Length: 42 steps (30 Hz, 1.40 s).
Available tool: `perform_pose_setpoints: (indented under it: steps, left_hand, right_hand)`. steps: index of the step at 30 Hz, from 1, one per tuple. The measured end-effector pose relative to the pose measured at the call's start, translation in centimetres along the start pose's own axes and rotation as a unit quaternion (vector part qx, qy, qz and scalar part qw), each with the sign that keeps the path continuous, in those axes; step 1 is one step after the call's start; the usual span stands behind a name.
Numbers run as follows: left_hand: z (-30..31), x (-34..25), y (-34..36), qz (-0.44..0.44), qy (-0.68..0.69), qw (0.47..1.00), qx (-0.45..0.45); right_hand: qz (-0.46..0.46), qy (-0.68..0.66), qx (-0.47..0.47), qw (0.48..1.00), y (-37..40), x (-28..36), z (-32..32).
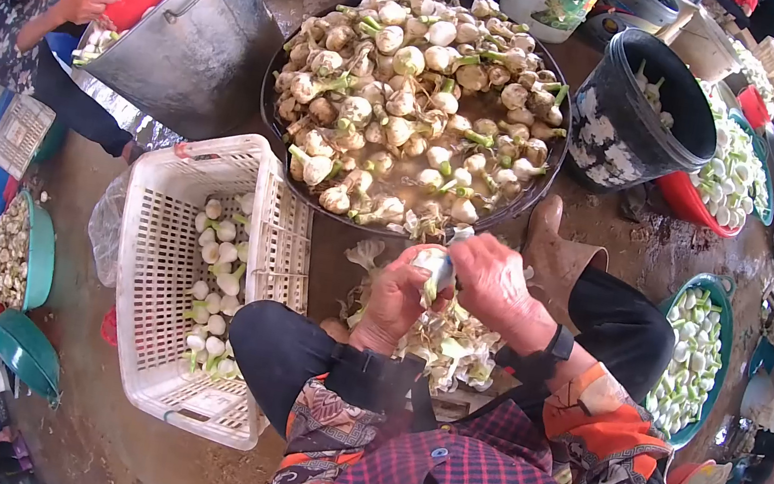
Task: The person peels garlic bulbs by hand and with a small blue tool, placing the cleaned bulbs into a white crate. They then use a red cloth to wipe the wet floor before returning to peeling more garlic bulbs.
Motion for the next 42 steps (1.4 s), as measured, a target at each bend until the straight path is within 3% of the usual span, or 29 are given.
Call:
perform_pose_setpoints:
  steps: [5,6,9,11,14,15,16,17,20,23,25,28,31,32,33,35,36,37,39,42]
  left_hand:
    - [-1.1,0.0,0.1,0.046,-0.119,0.990,0.061]
    - [-1.6,0.1,0.3,0.048,-0.076,0.994,0.058]
    - [-1.5,-0.1,0.0,-0.017,-0.137,0.990,0.040]
    - [-2.1,-0.7,0.1,-0.044,-0.162,0.986,0.026]
    - [-1.9,-0.3,-0.1,-0.072,-0.229,0.971,-0.008]
    - [-1.5,0.0,-0.2,-0.073,-0.224,0.972,-0.022]
    - [-1.3,0.2,-0.4,-0.077,-0.221,0.972,-0.034]
    - [-1.3,0.1,-0.6,-0.084,-0.218,0.971,-0.047]
    - [-1.7,-0.8,-0.4,-0.129,-0.318,0.932,-0.115]
    - [-2.3,-1.3,0.1,-0.131,-0.498,0.837,-0.183]
    - [-1.1,-0.6,-0.1,-0.146,-0.658,0.710,-0.203]
    - [-0.8,-0.1,-0.6,-0.163,-0.721,0.639,-0.213]
    - [-1.4,-0.3,-0.2,-0.197,-0.669,0.691,-0.189]
    - [-1.6,-0.7,-0.3,-0.185,-0.603,0.754,-0.185]
    - [-3.2,-1.8,-0.2,-0.207,-0.492,0.831,-0.159]
    - [-1.0,-2.1,-0.1,-0.177,-0.387,0.884,-0.194]
    - [-0.5,-2.0,-0.2,-0.158,-0.343,0.911,-0.167]
    - [-0.6,-1.5,-0.2,-0.142,-0.421,0.881,-0.160]
    - [-0.7,-1.3,-0.3,-0.137,-0.334,0.925,-0.117]
    - [-2.2,-2.4,0.0,-0.161,-0.040,0.981,-0.102]
  right_hand:
    - [-0.008,-0.010,-0.059,0.998,-1.6,-4.2,-0.5]
    - [-0.068,-0.003,-0.034,0.997,-1.9,-5.2,-0.8]
    - [-0.234,0.035,0.192,0.952,-0.3,-7.1,-3.9]
    - [-0.197,0.098,0.412,0.884,3.4,-7.4,-6.4]
    - [-0.228,0.032,0.453,0.862,3.3,-5.3,-1.7]
    - [-0.237,-0.003,0.404,0.883,2.3,-4.9,0.0]
    - [-0.223,-0.140,0.277,0.924,2.1,-6.4,-0.8]
    - [-0.198,-0.270,0.139,0.932,1.2,-7.0,-0.2]
    - [-0.177,-0.475,0.130,0.852,-0.9,-6.9,0.5]
    - [-0.069,-0.491,0.186,0.848,-3.0,-2.2,2.4]
    - [0.014,-0.249,0.137,0.959,-3.3,-1.2,0.7]
    - [-0.027,-0.197,0.093,0.976,-2.7,-0.9,-0.8]
    - [-0.137,-0.445,0.077,0.882,-1.8,-2.3,-2.4]
    - [-0.232,-0.604,0.086,0.758,-1.5,-2.2,-1.8]
    - [-0.281,-0.703,0.022,0.654,-1.2,-2.7,-2.9]
    - [-0.292,-0.875,-0.127,0.364,-1.1,-2.2,-2.8]
    - [-0.293,-0.874,-0.150,0.357,-1.4,-1.9,-2.6]
    - [-0.263,-0.851,-0.132,0.436,-1.6,-1.6,-2.6]
    - [-0.191,-0.784,-0.099,0.582,-1.9,-1.0,-2.4]
    - [-0.199,-0.627,-0.042,0.752,-1.7,-1.8,-1.9]
Point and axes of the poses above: each hand's wrist, its own y-axis away from the middle knuckle, its own z-axis out of the back of the hand, x = y × z, the point moved 2 cm from there along -y, towards the middle knuckle, and after that the axes turned 13 degrees about x, right-handed, at the moved point
